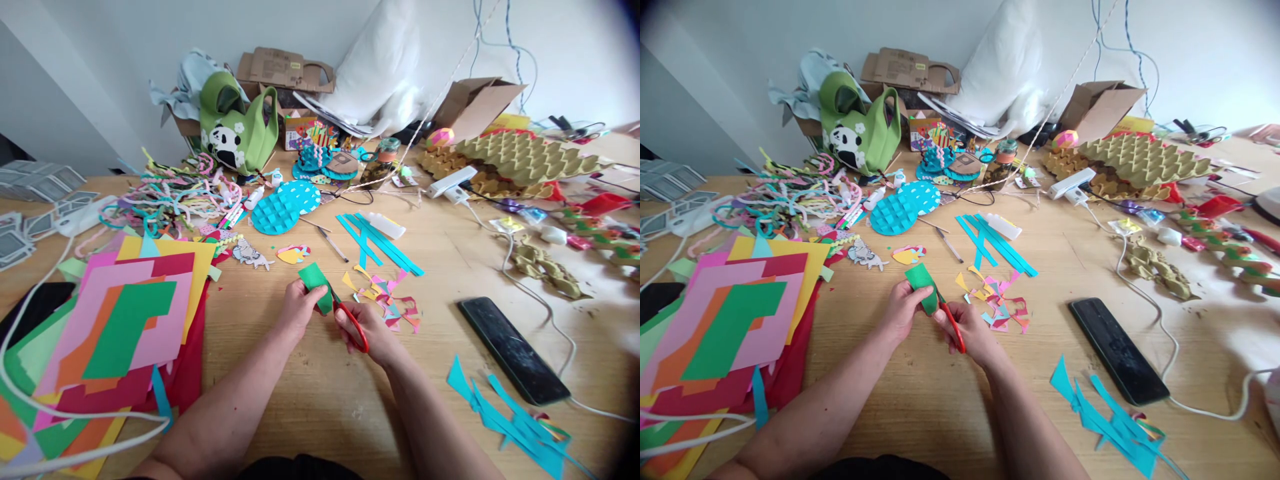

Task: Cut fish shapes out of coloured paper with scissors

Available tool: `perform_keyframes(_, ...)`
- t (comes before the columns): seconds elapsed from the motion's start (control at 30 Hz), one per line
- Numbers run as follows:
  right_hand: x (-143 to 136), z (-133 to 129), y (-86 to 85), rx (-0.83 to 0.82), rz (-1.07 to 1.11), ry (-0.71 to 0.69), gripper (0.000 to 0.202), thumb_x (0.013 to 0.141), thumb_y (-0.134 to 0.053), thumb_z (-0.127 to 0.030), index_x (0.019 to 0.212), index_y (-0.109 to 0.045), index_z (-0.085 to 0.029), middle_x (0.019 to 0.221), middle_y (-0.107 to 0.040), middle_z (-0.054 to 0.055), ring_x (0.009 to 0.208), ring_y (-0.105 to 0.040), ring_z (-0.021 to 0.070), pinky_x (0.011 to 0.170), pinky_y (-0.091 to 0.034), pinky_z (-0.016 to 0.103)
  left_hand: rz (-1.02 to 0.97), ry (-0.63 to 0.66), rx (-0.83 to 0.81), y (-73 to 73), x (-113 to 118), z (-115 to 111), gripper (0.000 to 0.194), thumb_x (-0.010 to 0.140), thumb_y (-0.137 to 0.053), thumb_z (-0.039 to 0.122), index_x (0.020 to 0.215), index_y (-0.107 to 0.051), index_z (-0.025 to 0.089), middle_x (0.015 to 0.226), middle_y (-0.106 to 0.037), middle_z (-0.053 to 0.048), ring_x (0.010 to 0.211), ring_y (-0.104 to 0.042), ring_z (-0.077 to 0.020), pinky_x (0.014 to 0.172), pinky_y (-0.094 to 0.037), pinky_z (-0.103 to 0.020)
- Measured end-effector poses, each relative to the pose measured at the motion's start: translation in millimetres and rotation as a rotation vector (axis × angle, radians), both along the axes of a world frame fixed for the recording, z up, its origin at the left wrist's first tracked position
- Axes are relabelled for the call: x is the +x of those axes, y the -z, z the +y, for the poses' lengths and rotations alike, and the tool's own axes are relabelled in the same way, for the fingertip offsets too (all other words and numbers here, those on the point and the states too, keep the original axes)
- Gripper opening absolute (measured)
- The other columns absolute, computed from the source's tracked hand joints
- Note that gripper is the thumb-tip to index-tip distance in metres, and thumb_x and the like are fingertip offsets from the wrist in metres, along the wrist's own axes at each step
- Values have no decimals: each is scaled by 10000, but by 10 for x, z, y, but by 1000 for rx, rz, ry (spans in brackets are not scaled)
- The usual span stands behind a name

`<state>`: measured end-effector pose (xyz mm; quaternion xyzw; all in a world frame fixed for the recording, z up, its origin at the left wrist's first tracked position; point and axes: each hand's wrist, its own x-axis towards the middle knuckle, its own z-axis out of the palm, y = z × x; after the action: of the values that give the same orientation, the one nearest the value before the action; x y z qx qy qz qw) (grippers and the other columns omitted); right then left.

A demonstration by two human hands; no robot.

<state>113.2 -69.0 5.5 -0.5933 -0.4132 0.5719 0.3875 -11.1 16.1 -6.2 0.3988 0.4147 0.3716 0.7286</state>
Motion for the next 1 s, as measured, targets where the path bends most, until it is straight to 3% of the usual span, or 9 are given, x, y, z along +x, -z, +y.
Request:
perform_keyframes(0.5,5,-21,35,28,15,-47,558,772,-621,-730,724,-511,-185,548,-560,-32,398,-506,88,392,-340,198,-31,-22,-21,-6,5,-2,268,597,-768,335,587,-561,164,523,-559,22,471,-499,-102,488,-418,-232)
perform_keyframes(1.0,-12,-6,4,10,11,-36,544,742,-668,-707,723,-516,-185,543,-560,-36,400,-505,93,389,-338,199,-37,-11,-36,-28,9,-8,257,602,-753,332,597,-557,165,532,-566,16,478,-500,-108,492,-421,-238)
